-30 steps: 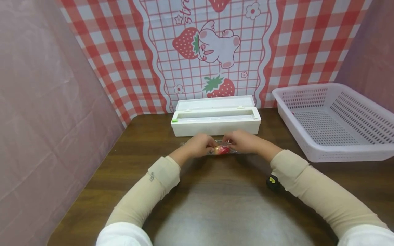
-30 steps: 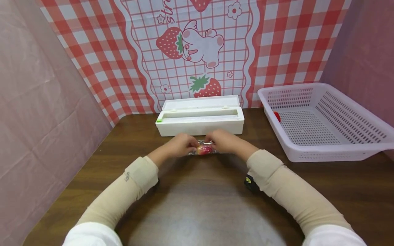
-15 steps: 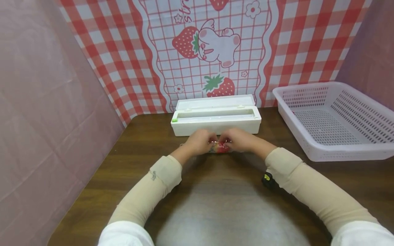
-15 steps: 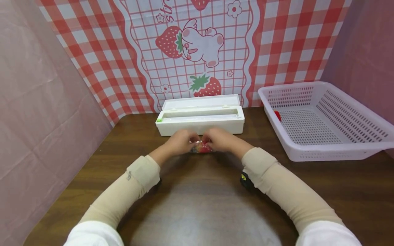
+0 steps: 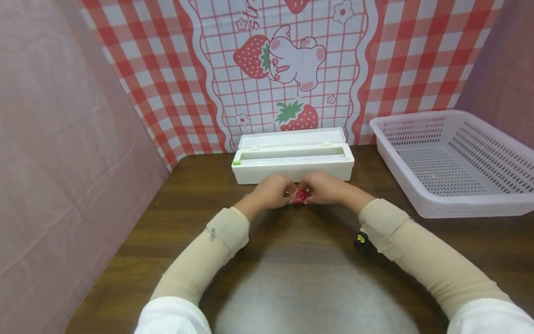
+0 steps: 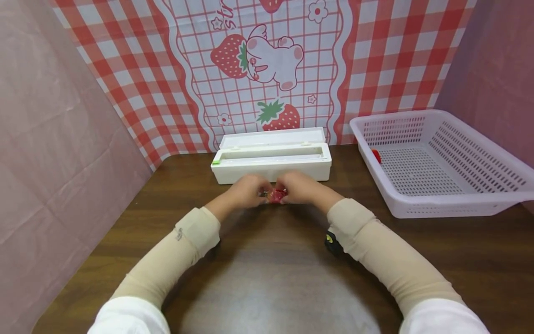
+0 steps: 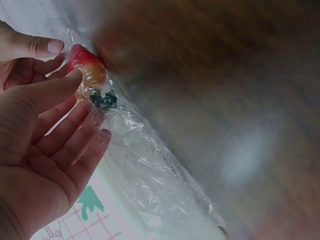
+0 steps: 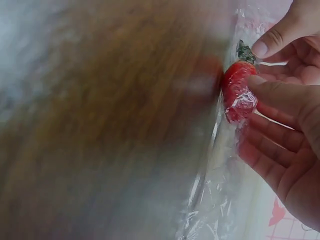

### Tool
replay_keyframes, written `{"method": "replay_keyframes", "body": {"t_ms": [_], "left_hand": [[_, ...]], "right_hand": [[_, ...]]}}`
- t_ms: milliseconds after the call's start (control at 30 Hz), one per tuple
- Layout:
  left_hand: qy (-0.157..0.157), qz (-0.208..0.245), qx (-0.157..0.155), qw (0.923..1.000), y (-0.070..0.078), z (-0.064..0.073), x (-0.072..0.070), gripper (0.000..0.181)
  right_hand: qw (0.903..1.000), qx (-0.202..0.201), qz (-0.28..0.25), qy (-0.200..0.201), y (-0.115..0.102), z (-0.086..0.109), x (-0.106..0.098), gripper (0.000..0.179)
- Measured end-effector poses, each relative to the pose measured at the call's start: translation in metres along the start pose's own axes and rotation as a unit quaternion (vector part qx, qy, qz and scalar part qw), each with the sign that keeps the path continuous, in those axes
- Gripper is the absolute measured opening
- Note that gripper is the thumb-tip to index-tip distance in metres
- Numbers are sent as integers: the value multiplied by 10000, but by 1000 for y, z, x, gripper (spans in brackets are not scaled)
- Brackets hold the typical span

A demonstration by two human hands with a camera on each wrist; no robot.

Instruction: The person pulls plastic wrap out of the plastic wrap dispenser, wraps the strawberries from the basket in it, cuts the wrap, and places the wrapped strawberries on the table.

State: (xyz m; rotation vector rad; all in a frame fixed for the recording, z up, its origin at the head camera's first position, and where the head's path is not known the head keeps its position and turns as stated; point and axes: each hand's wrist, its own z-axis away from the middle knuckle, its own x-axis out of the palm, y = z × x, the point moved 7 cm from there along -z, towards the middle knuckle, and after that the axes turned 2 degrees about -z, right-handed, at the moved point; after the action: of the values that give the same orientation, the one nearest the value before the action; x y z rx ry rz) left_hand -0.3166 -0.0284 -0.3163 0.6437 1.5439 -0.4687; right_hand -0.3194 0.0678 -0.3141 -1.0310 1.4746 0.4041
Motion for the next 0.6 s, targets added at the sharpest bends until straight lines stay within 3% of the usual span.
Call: {"method": "replay_keyframes", "body": {"t_ms": [267,600], "left_hand": [[-413,333,-234,9983,-8,-9,9,28],[-838,1106,-8,9903,-6,-1,11,22]], "right_hand": [[9997,97,-21,-225,7,0,6,23],[9903,392,-811,-1058,5,9,8,22]]}}
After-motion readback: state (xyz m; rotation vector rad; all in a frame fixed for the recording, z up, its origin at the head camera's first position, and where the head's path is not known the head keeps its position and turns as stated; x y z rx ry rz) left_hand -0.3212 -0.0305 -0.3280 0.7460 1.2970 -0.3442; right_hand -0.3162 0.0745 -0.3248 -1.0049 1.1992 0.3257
